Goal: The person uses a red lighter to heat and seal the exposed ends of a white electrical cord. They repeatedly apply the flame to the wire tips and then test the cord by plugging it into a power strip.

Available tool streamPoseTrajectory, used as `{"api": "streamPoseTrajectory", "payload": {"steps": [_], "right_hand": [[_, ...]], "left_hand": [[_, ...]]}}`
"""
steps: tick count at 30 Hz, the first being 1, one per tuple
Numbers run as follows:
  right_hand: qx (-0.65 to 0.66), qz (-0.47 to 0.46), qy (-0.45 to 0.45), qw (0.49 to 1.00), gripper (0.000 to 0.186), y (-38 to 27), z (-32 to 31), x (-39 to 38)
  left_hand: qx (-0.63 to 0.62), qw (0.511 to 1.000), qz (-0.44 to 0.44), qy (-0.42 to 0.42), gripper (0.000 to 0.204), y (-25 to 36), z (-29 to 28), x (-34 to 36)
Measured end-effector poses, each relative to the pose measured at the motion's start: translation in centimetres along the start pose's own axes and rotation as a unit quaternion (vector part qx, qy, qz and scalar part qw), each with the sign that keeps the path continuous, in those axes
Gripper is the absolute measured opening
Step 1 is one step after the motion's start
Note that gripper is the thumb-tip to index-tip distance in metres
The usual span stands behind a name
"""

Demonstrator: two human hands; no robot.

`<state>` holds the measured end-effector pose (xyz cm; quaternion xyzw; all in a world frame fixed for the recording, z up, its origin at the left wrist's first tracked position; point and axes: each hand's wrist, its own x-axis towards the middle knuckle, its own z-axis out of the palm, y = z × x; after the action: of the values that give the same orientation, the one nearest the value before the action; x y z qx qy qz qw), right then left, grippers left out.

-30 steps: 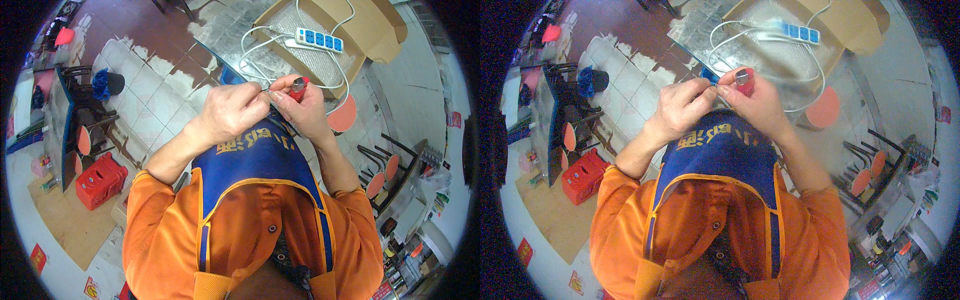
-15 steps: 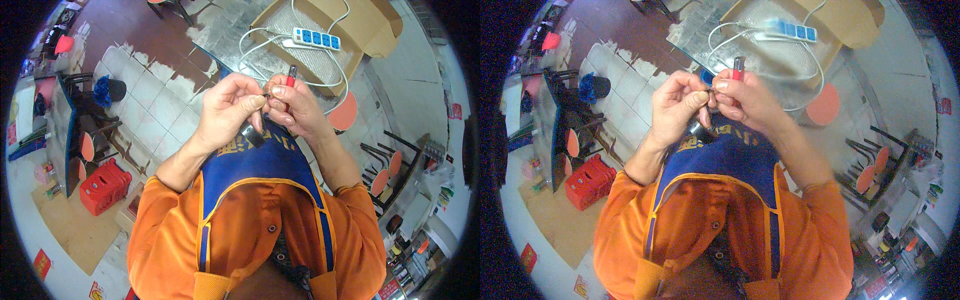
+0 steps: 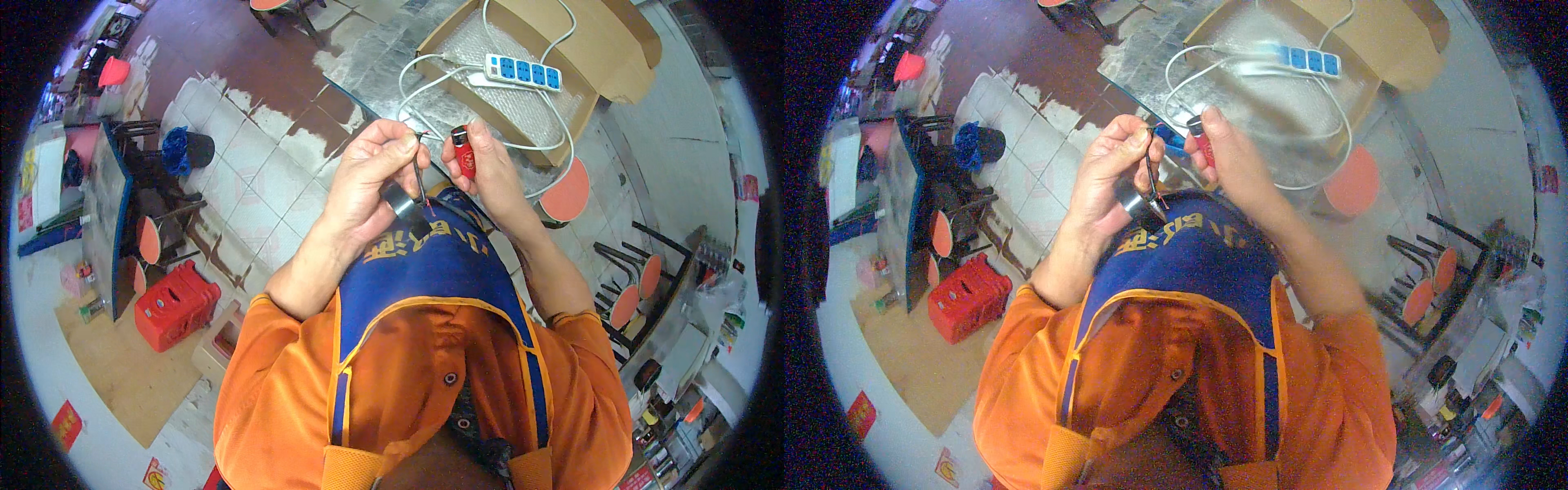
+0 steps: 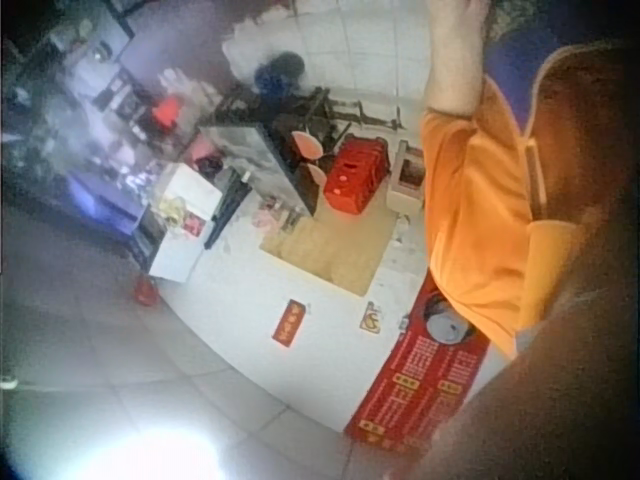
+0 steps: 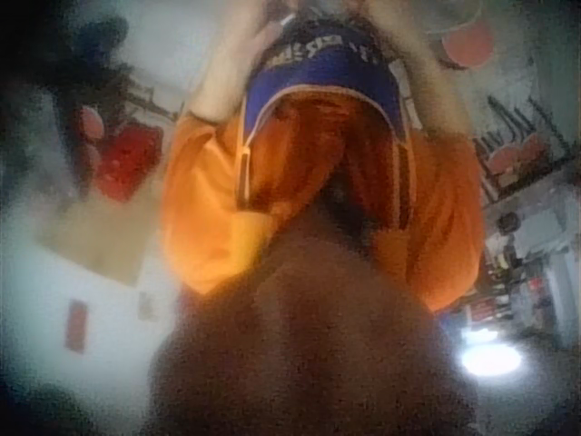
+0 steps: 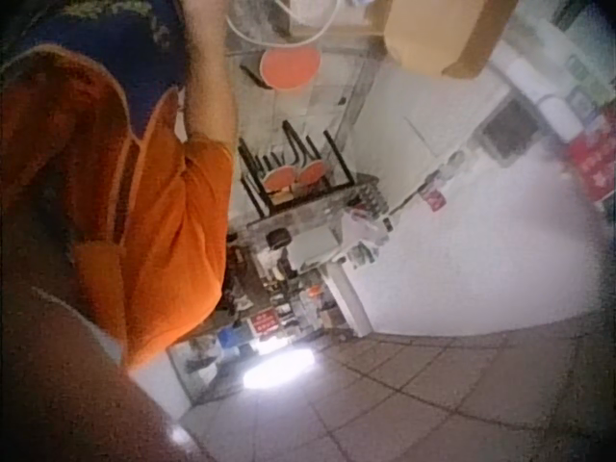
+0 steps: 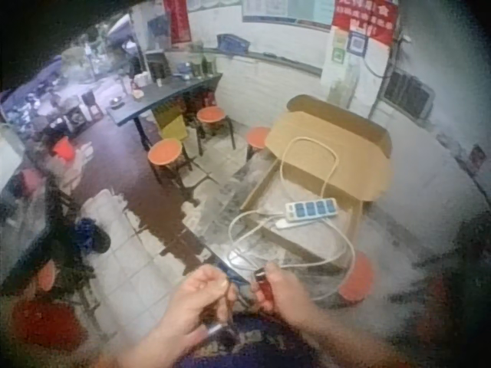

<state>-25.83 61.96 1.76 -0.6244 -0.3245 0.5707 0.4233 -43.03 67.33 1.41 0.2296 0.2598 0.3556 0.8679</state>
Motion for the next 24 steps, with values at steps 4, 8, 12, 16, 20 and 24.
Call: {"api": "streamPoseTrajectory", "payload": {"steps": [4,8,12,16,20,24], "right_hand": [[-0.014,-0.046,-0.002,0.999,0.059,0.5,0.0,0.4],[-0.002,-0.084,-0.003,0.996,0.053,0.9,0.0,0.8],[-0.013,-0.111,0.004,0.994,0.049,1.3,0.1,1.1],[-0.012,-0.130,0.002,0.991,0.046,1.5,0.3,1.2],[-0.035,-0.133,-0.006,0.991,0.044,1.9,0.0,1.4],[-0.014,-0.118,-0.015,0.993,0.043,2.4,-0.3,1.5]], "left_hand": [[0.014,1.000,0.000,-0.006,0.011,-0.3,0.4,0.3],[0.016,1.000,-0.010,-0.009,0.008,-0.6,0.4,0.7],[-0.021,0.998,-0.051,-0.015,0.008,-0.7,0.1,0.9],[-0.034,0.997,-0.075,0.005,0.009,-0.9,0.2,1.1],[-0.038,0.996,-0.078,-0.005,0.010,-0.9,0.3,1.1],[-0.044,0.995,-0.091,0.003,0.010,-1.0,0.4,1.3]]}}
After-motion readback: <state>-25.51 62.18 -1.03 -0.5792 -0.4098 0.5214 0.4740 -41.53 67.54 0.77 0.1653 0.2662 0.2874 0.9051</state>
